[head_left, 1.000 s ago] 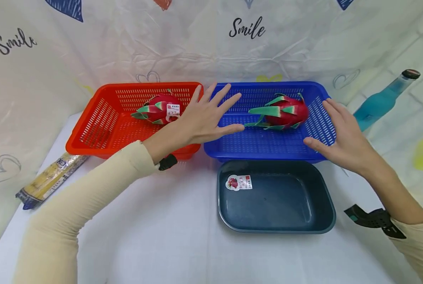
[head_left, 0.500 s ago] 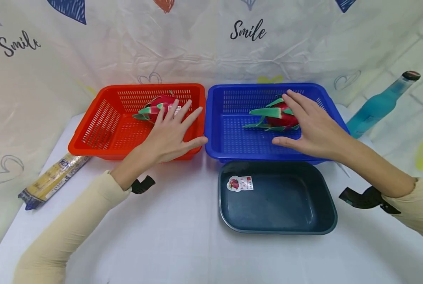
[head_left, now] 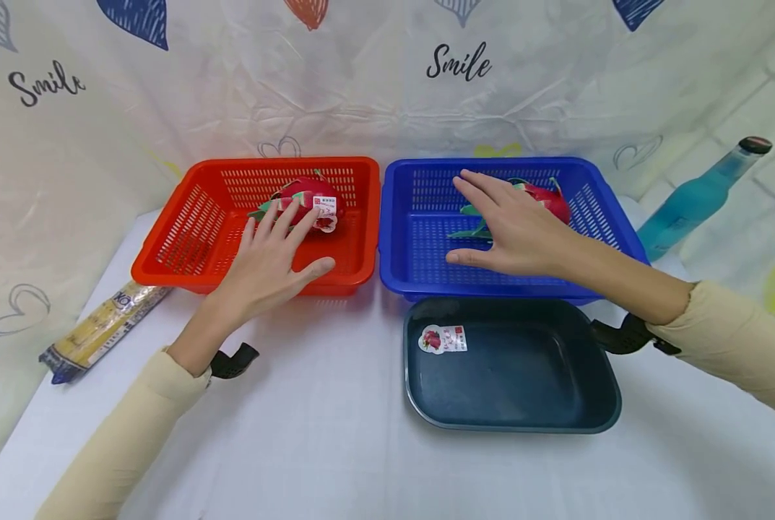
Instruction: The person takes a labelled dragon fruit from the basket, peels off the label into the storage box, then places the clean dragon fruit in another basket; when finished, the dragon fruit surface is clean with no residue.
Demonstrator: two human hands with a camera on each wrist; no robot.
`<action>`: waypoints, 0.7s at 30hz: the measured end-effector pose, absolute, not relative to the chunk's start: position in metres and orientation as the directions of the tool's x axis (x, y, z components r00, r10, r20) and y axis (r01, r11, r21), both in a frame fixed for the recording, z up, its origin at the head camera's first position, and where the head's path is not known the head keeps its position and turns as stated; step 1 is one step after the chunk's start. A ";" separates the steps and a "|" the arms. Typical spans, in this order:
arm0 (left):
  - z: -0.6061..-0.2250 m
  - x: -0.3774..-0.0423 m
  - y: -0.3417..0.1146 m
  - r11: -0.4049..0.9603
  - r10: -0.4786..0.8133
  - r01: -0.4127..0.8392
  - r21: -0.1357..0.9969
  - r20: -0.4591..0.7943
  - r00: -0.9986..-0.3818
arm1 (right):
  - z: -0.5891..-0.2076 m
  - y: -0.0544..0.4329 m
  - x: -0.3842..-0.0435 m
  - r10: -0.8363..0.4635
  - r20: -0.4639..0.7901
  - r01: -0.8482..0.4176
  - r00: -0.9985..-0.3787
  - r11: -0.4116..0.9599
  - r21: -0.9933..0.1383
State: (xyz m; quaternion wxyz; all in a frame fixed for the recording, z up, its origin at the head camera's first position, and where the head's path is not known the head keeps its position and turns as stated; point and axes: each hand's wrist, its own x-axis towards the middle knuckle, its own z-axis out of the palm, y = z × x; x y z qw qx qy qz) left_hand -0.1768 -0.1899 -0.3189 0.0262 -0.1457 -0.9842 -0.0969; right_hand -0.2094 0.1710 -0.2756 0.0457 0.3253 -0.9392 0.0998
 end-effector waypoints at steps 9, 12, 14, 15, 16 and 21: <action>-0.320 -0.169 -0.233 0.943 0.144 0.161 0.292 0.079 -0.986 | -0.269 0.135 -0.228 -0.634 0.084 -0.638 -0.769 0.751 -0.172; -0.319 -0.165 -0.248 0.940 0.102 0.126 0.318 0.091 -0.991 | -0.267 0.122 -0.235 -0.645 0.079 -0.647 -0.760 0.742 -0.176; -0.317 -0.162 -0.258 0.938 0.081 0.111 0.328 0.103 -0.991 | -0.265 0.113 -0.239 -0.649 0.073 -0.649 -0.758 0.738 -0.185; -0.317 -0.161 -0.264 0.937 0.073 0.106 0.333 0.109 -0.991 | -0.264 0.108 -0.242 -0.649 0.068 -0.649 -0.757 0.737 -0.191; -0.316 -0.160 -0.269 0.936 0.067 0.102 0.338 0.114 -0.991 | -0.264 0.103 -0.245 -0.651 0.067 -0.650 -0.756 0.734 -0.196; -0.317 -0.156 -0.297 0.922 0.045 0.099 0.374 0.152 -0.987 | -0.256 0.077 -0.260 -0.663 0.049 -0.655 -0.747 0.723 -0.217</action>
